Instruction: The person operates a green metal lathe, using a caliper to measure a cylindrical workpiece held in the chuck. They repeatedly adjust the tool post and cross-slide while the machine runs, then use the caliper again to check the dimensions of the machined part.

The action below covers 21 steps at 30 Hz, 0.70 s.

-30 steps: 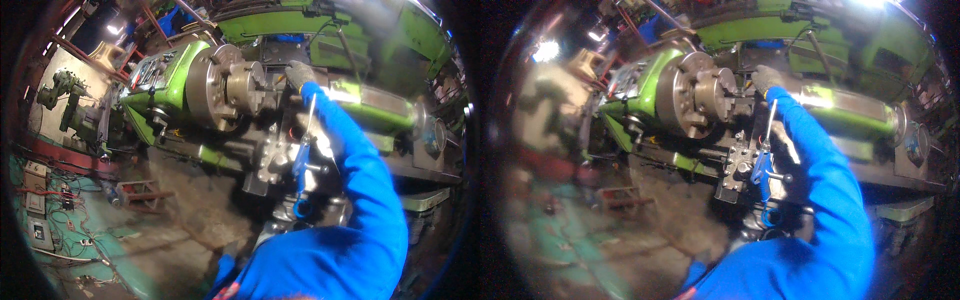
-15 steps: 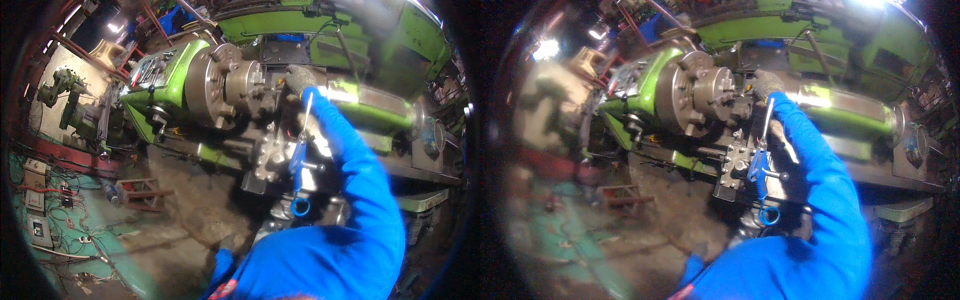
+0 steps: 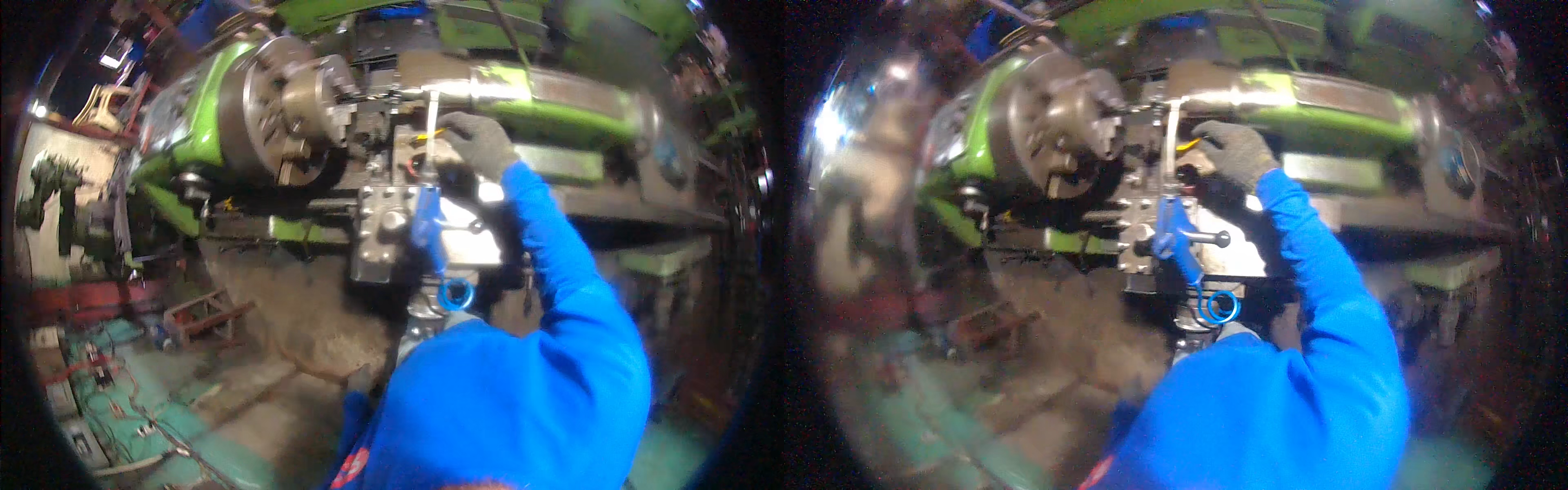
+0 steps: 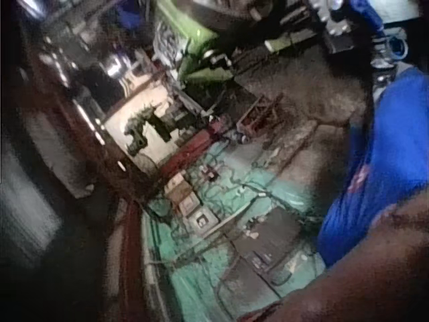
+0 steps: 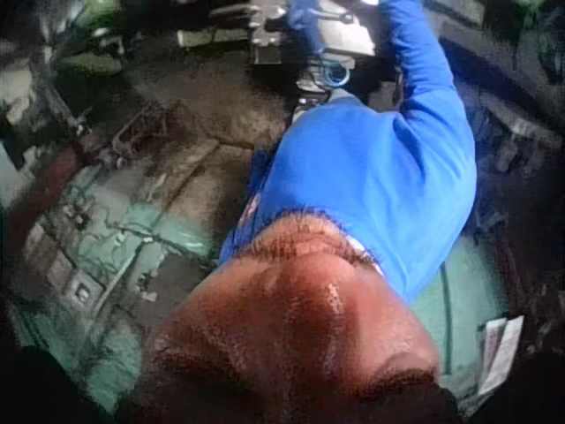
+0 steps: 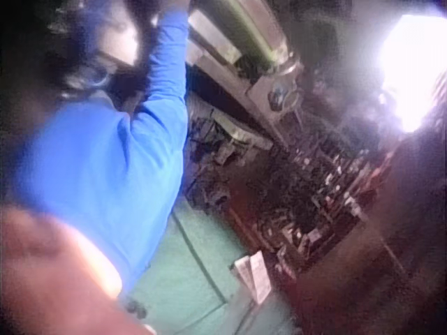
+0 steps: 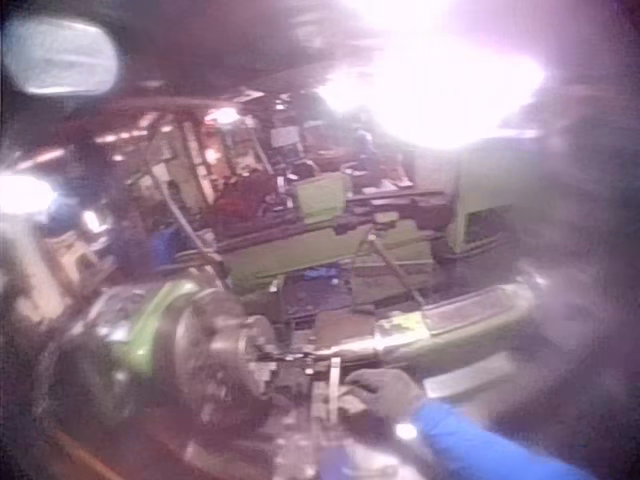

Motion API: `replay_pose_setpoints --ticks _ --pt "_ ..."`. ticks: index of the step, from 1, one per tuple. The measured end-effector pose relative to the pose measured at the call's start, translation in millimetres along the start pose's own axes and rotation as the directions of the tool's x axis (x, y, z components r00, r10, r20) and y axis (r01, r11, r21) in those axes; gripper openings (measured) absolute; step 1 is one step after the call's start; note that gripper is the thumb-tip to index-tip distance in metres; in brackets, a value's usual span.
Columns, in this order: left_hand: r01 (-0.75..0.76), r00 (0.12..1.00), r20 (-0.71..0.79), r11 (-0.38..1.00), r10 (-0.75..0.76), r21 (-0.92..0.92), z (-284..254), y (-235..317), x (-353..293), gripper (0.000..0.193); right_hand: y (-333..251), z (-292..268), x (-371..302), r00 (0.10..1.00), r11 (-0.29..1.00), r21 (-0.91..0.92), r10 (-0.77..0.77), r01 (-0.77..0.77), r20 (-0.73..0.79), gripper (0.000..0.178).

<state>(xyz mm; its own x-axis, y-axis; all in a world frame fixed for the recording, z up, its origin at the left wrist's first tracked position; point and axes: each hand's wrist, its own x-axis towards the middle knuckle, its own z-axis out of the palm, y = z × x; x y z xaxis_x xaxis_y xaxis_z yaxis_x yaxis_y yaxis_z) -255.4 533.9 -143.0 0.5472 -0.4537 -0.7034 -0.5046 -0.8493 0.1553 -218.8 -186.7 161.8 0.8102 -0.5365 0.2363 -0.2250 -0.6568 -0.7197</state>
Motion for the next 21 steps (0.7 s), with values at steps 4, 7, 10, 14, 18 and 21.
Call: replay_pose_setpoints --ticks 4,7,10,14,18,21 --pt "-0.055 0.998 0.003 0.997 0.055 0.062 -16 -9 13 0.029 9 9 -13 1.000 1.000 -0.008 -0.002 0.002 0.003 0.031" --pt "-0.091 0.995 -0.038 0.990 0.096 0.112 -33 -17 28 0.027 13 20 -17 0.999 0.997 -0.070 -0.033 0.034 0.018 0.033" --pt "-0.118 0.982 -0.129 0.980 0.139 0.162 -47 -29 45 0.026 2 20 -17 0.997 0.986 -0.161 -0.022 0.033 0.072 0.033" --pt "-0.014 0.983 -0.182 0.999 0.005 -0.047 -77 -14 54 0.024 4 27 -14 0.992 0.966 -0.240 -0.076 0.098 0.097 0.033" --pt "-0.089 0.964 -0.240 0.988 0.117 0.123 -113 43 29 0.023 -2 28 -10 0.972 0.931 -0.351 -0.012 0.097 0.237 0.031" --pt "-0.040 0.994 -0.083 0.933 0.074 0.357 -107 46 30 0.029 -2 33 -7 0.955 0.928 -0.369 0.061 0.052 0.289 0.029"
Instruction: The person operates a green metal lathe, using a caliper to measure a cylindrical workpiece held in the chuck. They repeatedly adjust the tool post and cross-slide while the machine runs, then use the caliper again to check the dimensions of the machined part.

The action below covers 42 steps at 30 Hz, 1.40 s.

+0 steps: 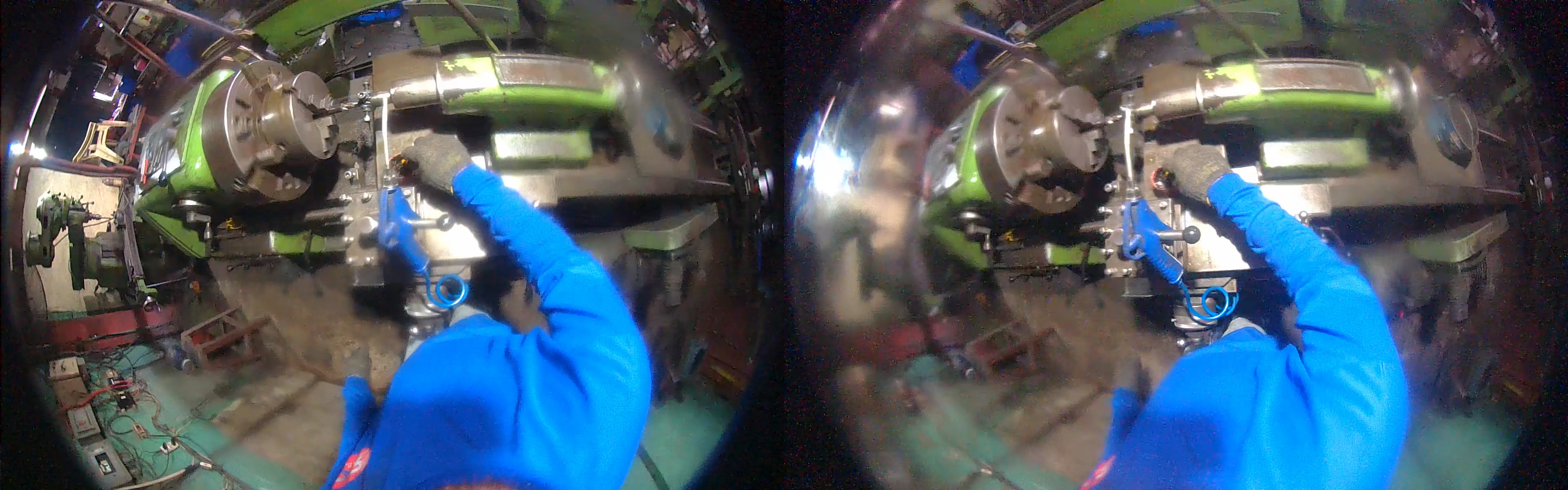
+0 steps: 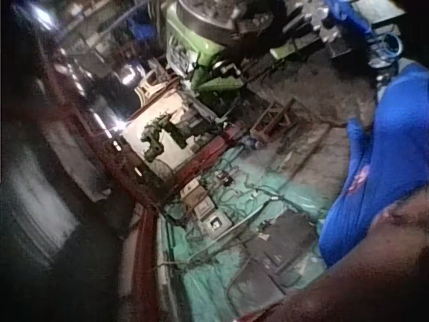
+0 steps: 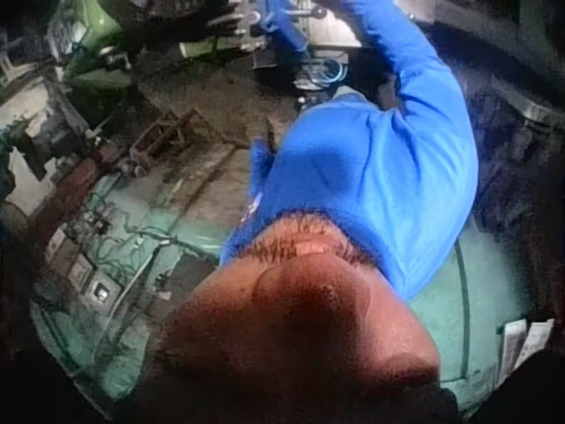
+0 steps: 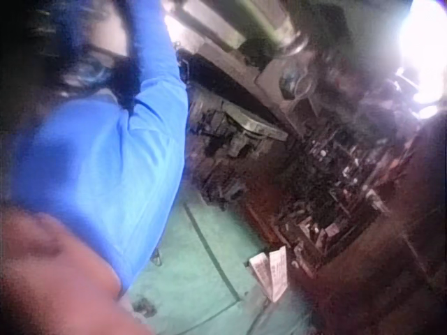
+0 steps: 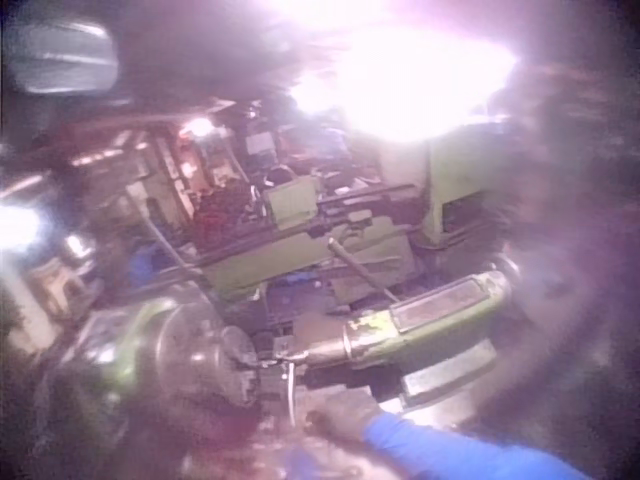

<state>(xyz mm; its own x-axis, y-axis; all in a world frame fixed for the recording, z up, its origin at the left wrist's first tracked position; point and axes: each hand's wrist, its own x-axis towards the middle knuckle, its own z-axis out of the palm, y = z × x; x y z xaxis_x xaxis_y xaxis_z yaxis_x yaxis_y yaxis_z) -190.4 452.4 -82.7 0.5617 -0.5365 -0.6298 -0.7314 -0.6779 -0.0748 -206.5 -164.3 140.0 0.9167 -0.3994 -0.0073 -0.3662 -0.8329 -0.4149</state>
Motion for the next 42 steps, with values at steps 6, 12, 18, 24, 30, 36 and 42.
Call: replay_pose_setpoints --ticks 6,12,18,24,30,36,42 --pt "0.087 0.993 0.094 0.977 -0.070 -0.192 63 10 -30 0.030 5 7 -1 0.997 0.997 -0.062 -0.059 0.056 -0.047 0.034" --pt "0.202 0.977 0.141 0.902 -0.159 -0.381 104 16 -51 0.031 17 0 -20 0.931 0.944 0.328 0.102 0.020 -0.350 0.025" --pt "0.274 0.962 0.147 0.829 -0.231 -0.488 113 30 -48 0.033 12 -8 4 0.923 0.553 0.825 0.368 -0.117 -0.116 0.023" --pt "0.278 0.959 0.123 0.777 -0.254 -0.565 109 37 -31 0.034 49 23 70 0.846 0.733 0.660 0.240 0.163 -0.476 0.028" --pt "0.317 0.948 0.169 0.749 -0.269 -0.581 124 29 -59 0.036 9 -1 127 0.795 0.759 0.644 0.330 0.098 -0.510 0.031" --pt "0.368 0.930 0.220 0.709 -0.296 -0.602 136 31 -79 0.037 -32 -9 135 0.763 0.913 0.406 0.289 -0.038 -0.579 0.026" --pt "0.388 0.920 0.228 0.666 -0.318 -0.637 139 31 -80 0.039 -28 -11 145 0.769 0.948 0.288 0.287 -0.139 -0.571 0.025"
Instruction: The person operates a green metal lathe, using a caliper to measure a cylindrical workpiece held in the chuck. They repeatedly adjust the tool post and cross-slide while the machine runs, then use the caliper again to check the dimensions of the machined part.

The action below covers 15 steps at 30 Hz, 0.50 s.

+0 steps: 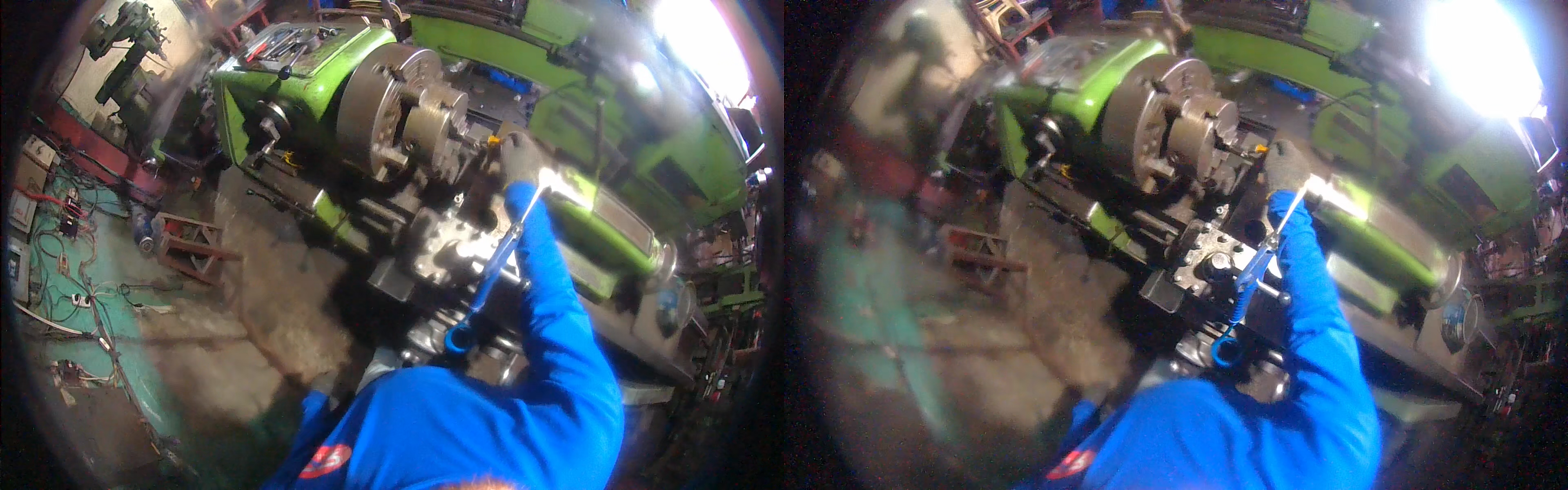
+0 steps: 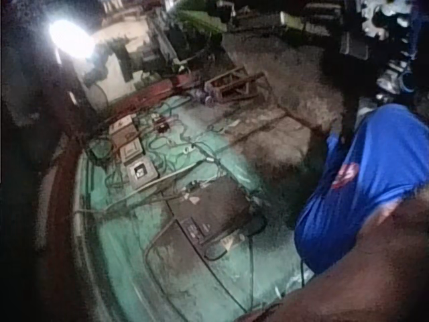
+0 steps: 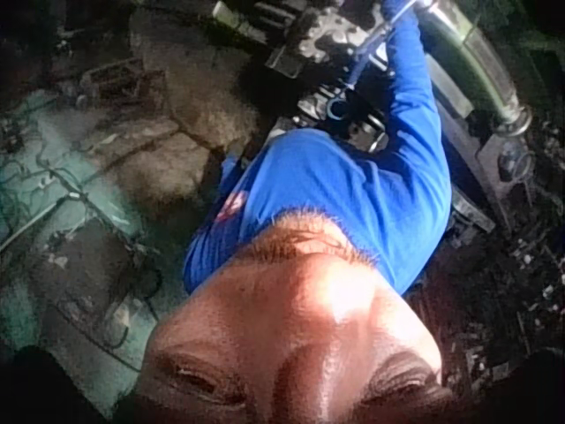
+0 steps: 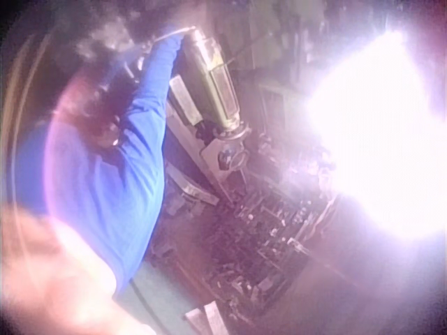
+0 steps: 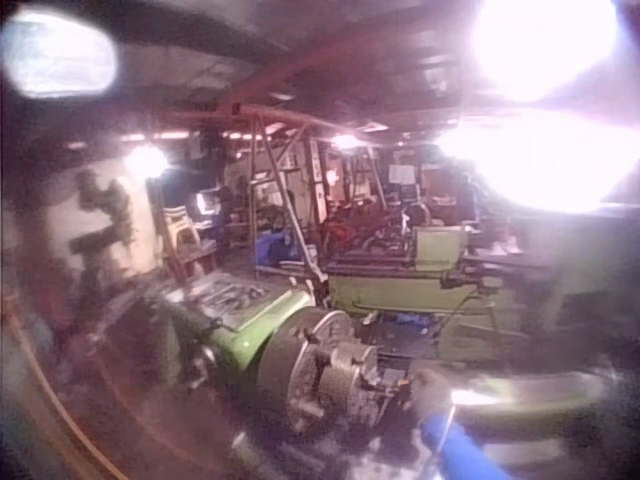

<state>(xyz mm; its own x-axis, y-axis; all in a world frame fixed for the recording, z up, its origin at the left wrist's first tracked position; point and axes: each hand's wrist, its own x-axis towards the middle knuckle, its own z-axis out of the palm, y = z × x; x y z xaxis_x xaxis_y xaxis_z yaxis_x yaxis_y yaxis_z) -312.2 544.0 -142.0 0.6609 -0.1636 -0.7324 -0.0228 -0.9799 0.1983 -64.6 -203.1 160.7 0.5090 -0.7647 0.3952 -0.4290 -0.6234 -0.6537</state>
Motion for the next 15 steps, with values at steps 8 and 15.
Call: replay_pose_setpoints --ticks 8,15 --pt "0.048 0.998 -0.017 0.971 -0.053 -0.232 -8 15 9 0.042 -1 -1 1 0.995 0.994 0.050 -0.095 0.096 -0.018 0.027" --pt "0.093 0.975 -0.117 0.826 -0.188 -0.556 -6 21 18 0.045 25 -62 -57 0.997 0.949 0.305 -0.070 0.080 -0.046 0.029"
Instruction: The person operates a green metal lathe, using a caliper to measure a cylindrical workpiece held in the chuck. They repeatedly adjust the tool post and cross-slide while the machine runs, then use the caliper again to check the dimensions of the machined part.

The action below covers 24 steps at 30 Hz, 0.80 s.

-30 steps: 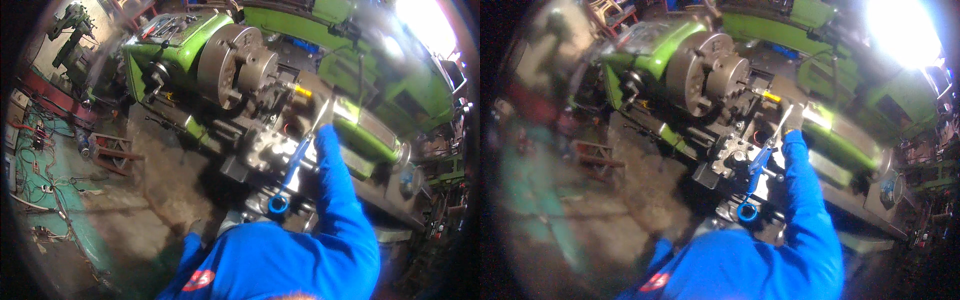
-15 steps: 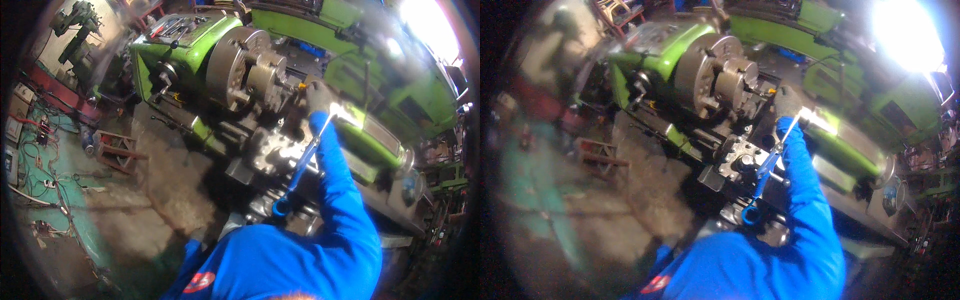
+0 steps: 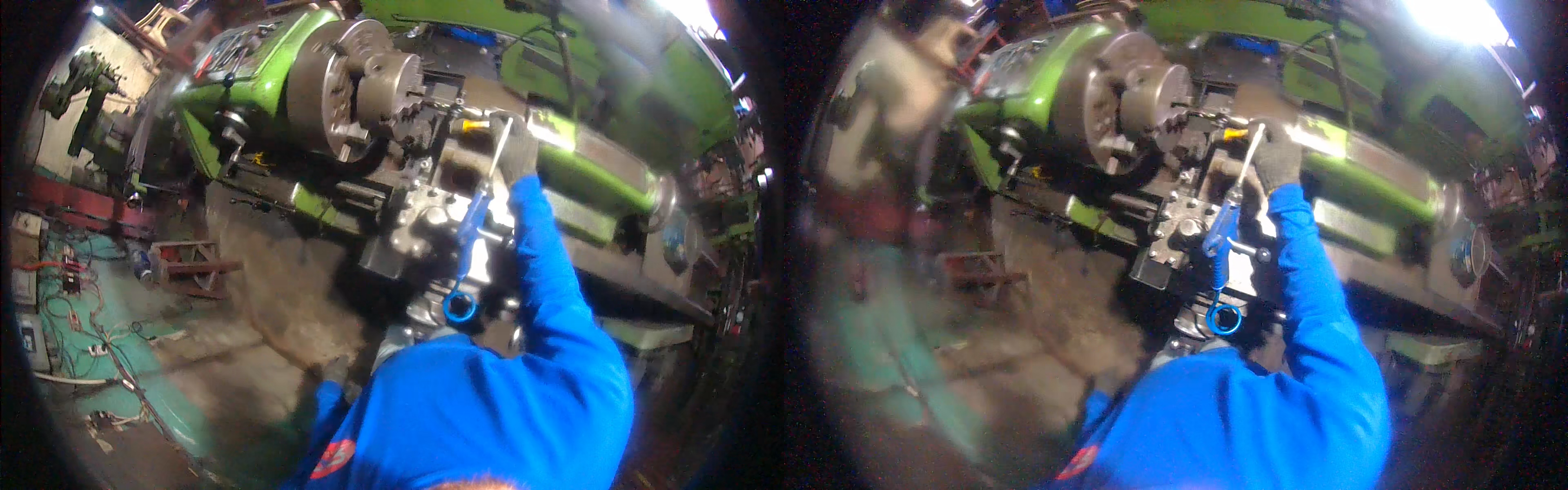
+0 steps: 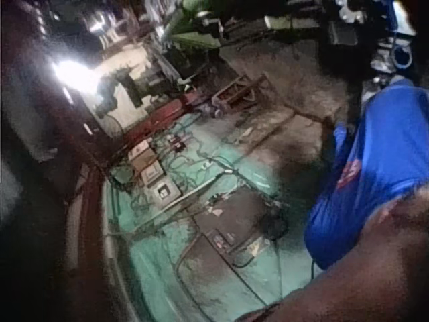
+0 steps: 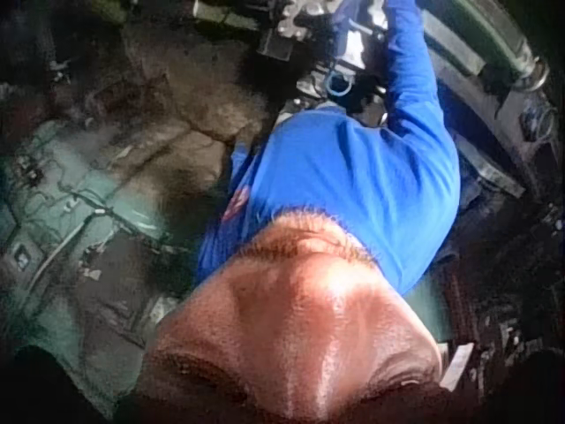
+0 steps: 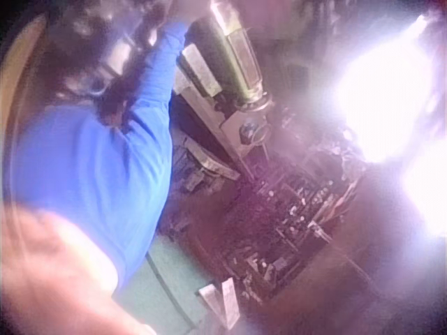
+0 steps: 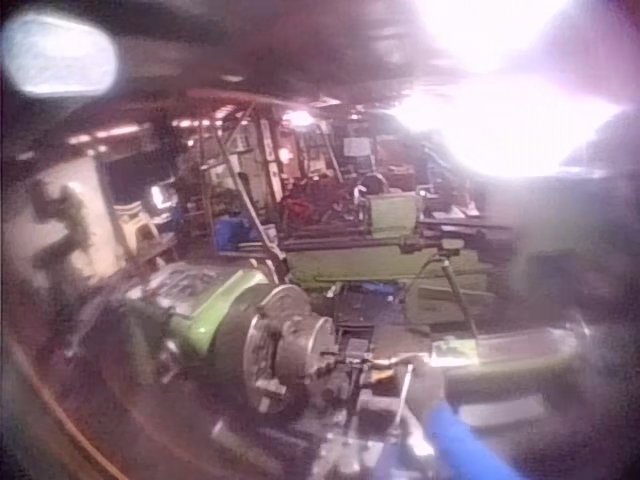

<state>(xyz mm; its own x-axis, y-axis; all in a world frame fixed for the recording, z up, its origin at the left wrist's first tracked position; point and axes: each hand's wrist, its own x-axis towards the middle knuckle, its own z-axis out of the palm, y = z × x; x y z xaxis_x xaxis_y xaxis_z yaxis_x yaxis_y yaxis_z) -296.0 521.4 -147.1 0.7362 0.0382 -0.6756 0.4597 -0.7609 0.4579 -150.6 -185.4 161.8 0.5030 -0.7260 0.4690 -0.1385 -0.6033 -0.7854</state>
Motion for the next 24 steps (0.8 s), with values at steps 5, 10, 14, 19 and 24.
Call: replay_pose_setpoints --ticks 5,10,14,19,24 --pt "-0.375 0.927 0.225 0.723 0.301 0.580 -7 -27 22 0.043 -2 -36 -37 0.966 0.998 -0.062 0.046 -0.031 0.254 0.026" --pt "-0.546 0.837 0.414 0.493 0.357 0.677 -30 -14 45 0.036 13 -43 -56 0.935 0.964 -0.264 0.068 0.028 0.348 0.025" --pt "-0.539 0.839 0.413 0.434 0.355 0.722 -29 -11 69 0.038 19 -28 -67 0.923 0.911 -0.316 -0.145 0.265 0.356 0.027" --pt "-0.557 0.824 0.450 0.348 0.345 0.754 -47 0 97 0.040 -12 -35 -67 0.855 0.859 -0.394 -0.092 0.327 0.510 0.035" --pt "-0.579 0.807 0.461 0.347 0.368 0.738 -56 35 85 0.037 -22 -41 -81 0.857 0.870 -0.466 0.114 0.159 0.503 0.032"
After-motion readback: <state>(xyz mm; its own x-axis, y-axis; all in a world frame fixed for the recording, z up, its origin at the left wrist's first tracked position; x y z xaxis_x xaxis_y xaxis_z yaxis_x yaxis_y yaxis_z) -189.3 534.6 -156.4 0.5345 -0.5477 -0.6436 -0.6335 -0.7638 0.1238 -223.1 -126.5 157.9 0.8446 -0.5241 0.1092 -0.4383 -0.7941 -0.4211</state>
